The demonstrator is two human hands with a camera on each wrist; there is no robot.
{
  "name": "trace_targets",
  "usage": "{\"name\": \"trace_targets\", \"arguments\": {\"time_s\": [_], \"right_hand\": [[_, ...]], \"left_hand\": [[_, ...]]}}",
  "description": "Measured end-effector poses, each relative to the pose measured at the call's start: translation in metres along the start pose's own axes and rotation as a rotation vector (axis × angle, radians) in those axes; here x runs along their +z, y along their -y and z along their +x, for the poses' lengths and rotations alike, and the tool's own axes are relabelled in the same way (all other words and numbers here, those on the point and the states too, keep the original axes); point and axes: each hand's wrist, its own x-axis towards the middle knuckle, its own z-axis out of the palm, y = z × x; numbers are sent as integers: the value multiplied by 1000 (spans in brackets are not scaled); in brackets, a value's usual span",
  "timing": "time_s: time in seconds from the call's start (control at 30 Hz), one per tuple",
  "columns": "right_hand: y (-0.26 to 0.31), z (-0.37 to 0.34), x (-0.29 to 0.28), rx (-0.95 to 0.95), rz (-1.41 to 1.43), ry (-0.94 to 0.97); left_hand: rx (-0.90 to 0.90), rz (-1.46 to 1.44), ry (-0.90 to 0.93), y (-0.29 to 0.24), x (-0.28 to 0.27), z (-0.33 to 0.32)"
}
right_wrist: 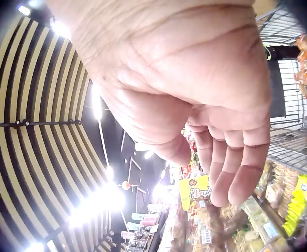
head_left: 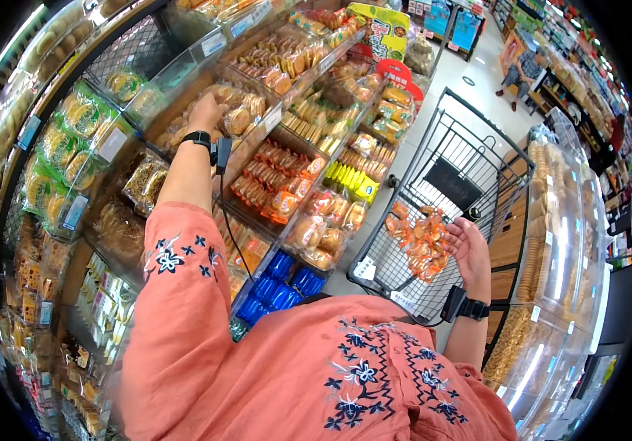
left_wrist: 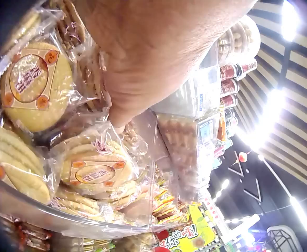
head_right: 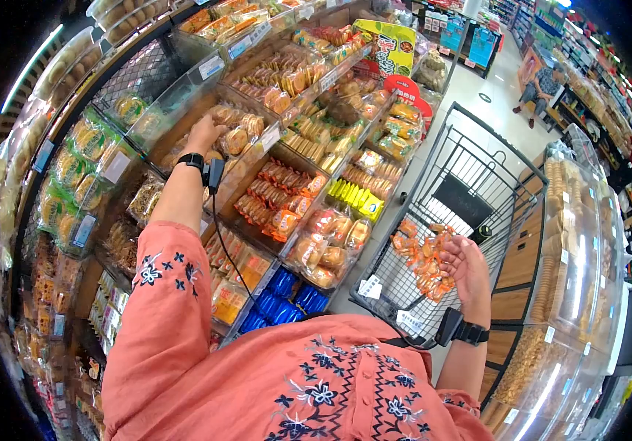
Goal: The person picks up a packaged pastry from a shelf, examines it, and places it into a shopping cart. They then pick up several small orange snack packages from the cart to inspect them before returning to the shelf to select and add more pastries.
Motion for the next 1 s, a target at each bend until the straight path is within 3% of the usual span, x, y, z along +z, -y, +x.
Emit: {"name": "trace_targets", "arguments": {"time_s": [0.2,0.37,0.43,0.5,0.67,0.83,0.93,0.97,1.0], "right_hand": [[5,-3,-15,0,0,-2],[11,-3,-25,9,9,-44],[11,-2,-29,9,29,-31],[8,-1,-33,-1,43,-18],[1,2,-44,23,46,-3],[1,2,-51,38,38,29],[-1,0,-53,45,50,30],[0,-3,-53,46,55,20],[1,-7,-51,42,48,15]], "left_hand": [[7,-155,-295,-2,-17,7],[101,-313,-455,-19,-41,-33],[85,-258,-392,-40,-33,-68],[214,-124,-433,-38,-2,-98],[199,-95,-385,-55,27,-172],[107,-27,-441,-51,-3,-147],[75,207,-479,-35,-7,-114],[31,196,-426,-29,-7,-107],[-84,172,-249,-23,-8,-96]]}}
